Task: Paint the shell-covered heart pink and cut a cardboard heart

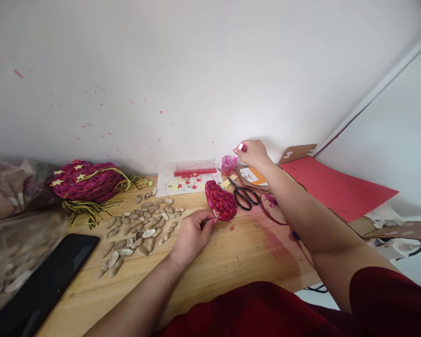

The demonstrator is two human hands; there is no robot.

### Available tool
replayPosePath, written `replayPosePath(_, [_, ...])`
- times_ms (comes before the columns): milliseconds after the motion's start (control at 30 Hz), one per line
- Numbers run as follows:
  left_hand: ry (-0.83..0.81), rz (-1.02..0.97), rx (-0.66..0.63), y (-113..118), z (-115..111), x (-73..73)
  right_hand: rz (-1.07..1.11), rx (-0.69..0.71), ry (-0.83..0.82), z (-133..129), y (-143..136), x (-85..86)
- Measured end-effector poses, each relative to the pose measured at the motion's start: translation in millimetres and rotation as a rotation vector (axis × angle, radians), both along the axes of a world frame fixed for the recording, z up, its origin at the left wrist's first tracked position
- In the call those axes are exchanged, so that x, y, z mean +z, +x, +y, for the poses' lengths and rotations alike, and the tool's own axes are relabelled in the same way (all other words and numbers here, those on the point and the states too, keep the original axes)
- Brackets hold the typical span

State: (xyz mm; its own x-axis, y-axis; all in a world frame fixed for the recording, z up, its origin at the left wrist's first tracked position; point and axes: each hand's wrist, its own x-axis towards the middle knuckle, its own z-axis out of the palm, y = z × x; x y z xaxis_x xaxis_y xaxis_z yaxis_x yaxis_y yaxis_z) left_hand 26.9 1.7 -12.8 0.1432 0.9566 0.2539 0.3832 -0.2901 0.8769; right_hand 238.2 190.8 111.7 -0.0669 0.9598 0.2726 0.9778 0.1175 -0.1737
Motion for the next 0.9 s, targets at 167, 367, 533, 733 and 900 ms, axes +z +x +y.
replayPosePath(167, [-0.006,0.007,0.005,-0.9,0.9,0.7,-0.077,-0.051,-0.109,13.6,-15.2,-16.0])
replayPosePath(367, [0.009,-0.006,0.014,-1.3,0.6,1.1,-0.074,-0.072,-0.119,13.5,-17.5,-29.8])
replayPosePath(533, [0.034,-0.01,0.013,-0.8,0.6,1.5,-0.066,-0.094,-0.101,11.2,-16.8,-27.8])
replayPosePath(733, [0.071,-0.001,0.021,-1.6,1.1,0.0,-0.059,-0.086,-0.089,9.5,-18.2,-28.1])
replayPosePath(900, [0.085,-0.003,0.023,-1.6,1.5,0.5,0.109,-0.085,0.06,-2.6,-5.5,-23.4])
